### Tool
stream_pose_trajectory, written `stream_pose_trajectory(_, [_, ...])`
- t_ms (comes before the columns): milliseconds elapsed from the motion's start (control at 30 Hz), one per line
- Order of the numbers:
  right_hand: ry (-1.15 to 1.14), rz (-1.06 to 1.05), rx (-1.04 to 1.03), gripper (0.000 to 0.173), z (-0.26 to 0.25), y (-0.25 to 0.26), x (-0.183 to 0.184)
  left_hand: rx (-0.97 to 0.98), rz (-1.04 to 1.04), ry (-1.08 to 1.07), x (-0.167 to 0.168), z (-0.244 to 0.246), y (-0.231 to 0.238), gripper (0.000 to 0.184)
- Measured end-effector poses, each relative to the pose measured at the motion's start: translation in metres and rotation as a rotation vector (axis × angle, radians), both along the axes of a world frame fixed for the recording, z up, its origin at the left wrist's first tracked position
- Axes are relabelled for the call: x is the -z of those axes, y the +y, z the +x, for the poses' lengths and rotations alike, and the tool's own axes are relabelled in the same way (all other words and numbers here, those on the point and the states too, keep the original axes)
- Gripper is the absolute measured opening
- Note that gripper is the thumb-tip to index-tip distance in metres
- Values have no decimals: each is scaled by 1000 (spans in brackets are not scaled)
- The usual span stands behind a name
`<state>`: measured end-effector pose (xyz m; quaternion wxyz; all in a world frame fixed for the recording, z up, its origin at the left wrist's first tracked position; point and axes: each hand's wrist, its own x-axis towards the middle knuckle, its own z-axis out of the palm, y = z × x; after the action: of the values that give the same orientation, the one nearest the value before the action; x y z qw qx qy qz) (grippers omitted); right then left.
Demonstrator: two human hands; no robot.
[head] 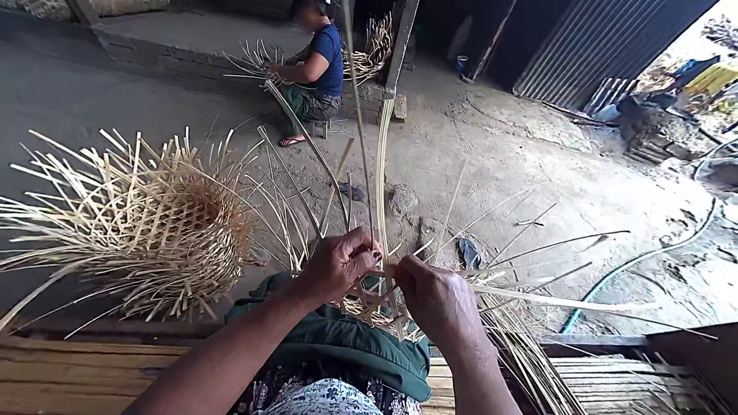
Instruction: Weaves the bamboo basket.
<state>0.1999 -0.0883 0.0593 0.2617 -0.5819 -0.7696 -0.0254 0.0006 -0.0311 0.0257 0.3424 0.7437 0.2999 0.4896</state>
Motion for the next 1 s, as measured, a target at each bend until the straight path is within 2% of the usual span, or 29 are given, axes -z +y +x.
stream_pose_trajectory(67, [10, -33, 14, 39, 0, 0, -3, -60, 139, -24, 8, 2, -2, 21])
stream_pose_trajectory(133, [12, -34, 19, 40, 0, 1, -2, -173, 388, 48, 9, 6, -6, 26])
stream_pose_trajectory(167, [25, -20, 8, 39, 2, 3, -1, -194, 518, 122, 4, 7, -9, 31])
stream_pose_trajectory(233, [130, 41, -51, 32, 7, 9, 7, -138, 690, 399, -11, 10, -10, 39])
stream_pose_trajectory(300, [278, 25, -84, 19, 11, 11, 18, -77, 741, 646, -18, 12, 5, 41])
stream_pose_trajectory(367, [383, 0, -33, 20, 15, 14, 28, -40, 693, 774, -29, 5, 29, 41])
stream_pose_trajectory(400, [428, -9, -2, 21, 17, 14, 31, -48, 669, 773, -36, 2, 38, 40])
stream_pose_trajectory(500, [601, 62, 15, 19, 16, 16, 29, -129, 642, 579, -50, 3, 41, 37])
stream_pose_trajectory(567, [660, 178, 41, 25, 12, 16, 20, -163, 569, 454, -54, 11, 29, 34])
stream_pose_trajectory(633, [631, 232, 72, 29, 9, 17, 12, -176, 430, 380, -51, 16, 18, 29])
stream_pose_trajectory(767, [364, 109, 163, 39, 3, 6, 1, -131, 199, 345, -34, 12, 14, 23])
stream_pose_trajectory(900, [80, 224, 216, 27, -7, -11, -3, -48, 89, 292, -35, 7, 7, 18])
stream_pose_trajectory(967, [100, 231, 198, 25, -10, -15, -10, 1, 91, 260, -40, 6, 4, 16])
stream_pose_trajectory(1000, [167, 164, 145, 22, -7, -15, -14, 23, 87, 243, -41, 4, 4, 15])
